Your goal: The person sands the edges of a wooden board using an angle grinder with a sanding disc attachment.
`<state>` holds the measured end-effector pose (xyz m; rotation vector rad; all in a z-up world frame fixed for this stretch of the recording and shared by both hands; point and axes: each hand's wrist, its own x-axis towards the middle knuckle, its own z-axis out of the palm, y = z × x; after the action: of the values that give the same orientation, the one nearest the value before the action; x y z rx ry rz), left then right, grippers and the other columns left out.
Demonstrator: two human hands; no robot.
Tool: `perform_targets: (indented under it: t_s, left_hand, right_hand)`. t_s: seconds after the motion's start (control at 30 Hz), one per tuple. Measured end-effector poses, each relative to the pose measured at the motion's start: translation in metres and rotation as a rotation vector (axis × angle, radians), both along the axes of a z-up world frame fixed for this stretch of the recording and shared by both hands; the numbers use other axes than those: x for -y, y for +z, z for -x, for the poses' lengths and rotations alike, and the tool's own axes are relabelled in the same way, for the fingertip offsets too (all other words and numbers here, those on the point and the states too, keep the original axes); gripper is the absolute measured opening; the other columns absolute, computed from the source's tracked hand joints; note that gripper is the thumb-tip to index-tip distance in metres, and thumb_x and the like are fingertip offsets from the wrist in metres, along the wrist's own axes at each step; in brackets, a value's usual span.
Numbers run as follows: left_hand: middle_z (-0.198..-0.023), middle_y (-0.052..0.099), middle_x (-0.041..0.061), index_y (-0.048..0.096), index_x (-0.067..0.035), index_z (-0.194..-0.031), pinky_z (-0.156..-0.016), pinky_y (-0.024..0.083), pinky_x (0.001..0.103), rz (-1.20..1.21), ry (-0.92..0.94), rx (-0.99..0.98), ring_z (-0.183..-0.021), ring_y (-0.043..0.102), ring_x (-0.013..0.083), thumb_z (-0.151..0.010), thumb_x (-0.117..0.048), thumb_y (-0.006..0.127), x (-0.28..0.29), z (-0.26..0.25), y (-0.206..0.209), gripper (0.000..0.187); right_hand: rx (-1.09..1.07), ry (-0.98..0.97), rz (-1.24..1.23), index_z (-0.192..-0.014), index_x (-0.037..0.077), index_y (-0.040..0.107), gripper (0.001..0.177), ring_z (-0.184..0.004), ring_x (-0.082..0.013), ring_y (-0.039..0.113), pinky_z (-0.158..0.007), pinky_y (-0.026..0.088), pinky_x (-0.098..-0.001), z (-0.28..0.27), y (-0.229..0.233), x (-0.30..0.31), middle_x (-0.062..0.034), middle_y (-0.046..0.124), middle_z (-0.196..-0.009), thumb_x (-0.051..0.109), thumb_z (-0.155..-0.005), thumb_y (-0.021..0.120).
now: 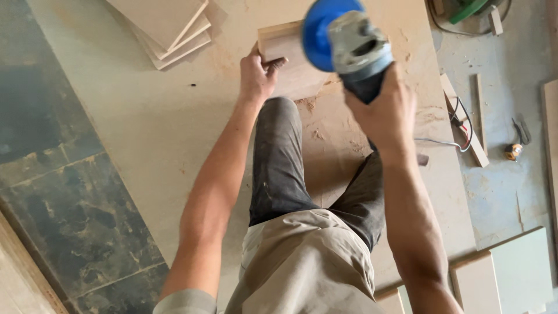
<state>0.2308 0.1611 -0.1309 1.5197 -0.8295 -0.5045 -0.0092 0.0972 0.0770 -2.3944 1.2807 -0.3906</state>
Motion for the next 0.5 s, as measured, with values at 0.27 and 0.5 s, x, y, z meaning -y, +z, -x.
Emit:
perform_targets:
  t_s: [0.27,0.5]
  left_hand:
    - [-0.085,0.076,0.019,0.068,0.0,-0.103,-0.07,0.059,0.036,-0.006,0.051,0.291,-0.082,0.077,0.0284,-0.083,0.001,0.077,0.001,-0.006,-0.027,0.022]
    - [-0.084,0.077,0.016,0.066,0.002,-0.113,-0.064,0.059,0.033,-0.052,0.034,0.072,-0.074,0.078,0.0244,-0.085,-0.003,0.074,0.0,-0.002,0.005,0.029]
  right_hand:
    - [-0.135,0.183,0.03,-0.116,-0.005,0.052,0.062,-0.08,-0.0394,0.072,-0.073,0.057,-0.0504,-0.055,0.018,-0.026,-0.0242,0.071,-0.094,0.032,-0.08,0.086]
    - [-0.181,0.084,0.024,-0.114,-0.003,0.053,0.063,-0.084,-0.0429,0.071,-0.076,0.056,-0.0528,-0.043,0.025,-0.012,-0.0256,0.071,-0.095,0.038,-0.078,0.085]
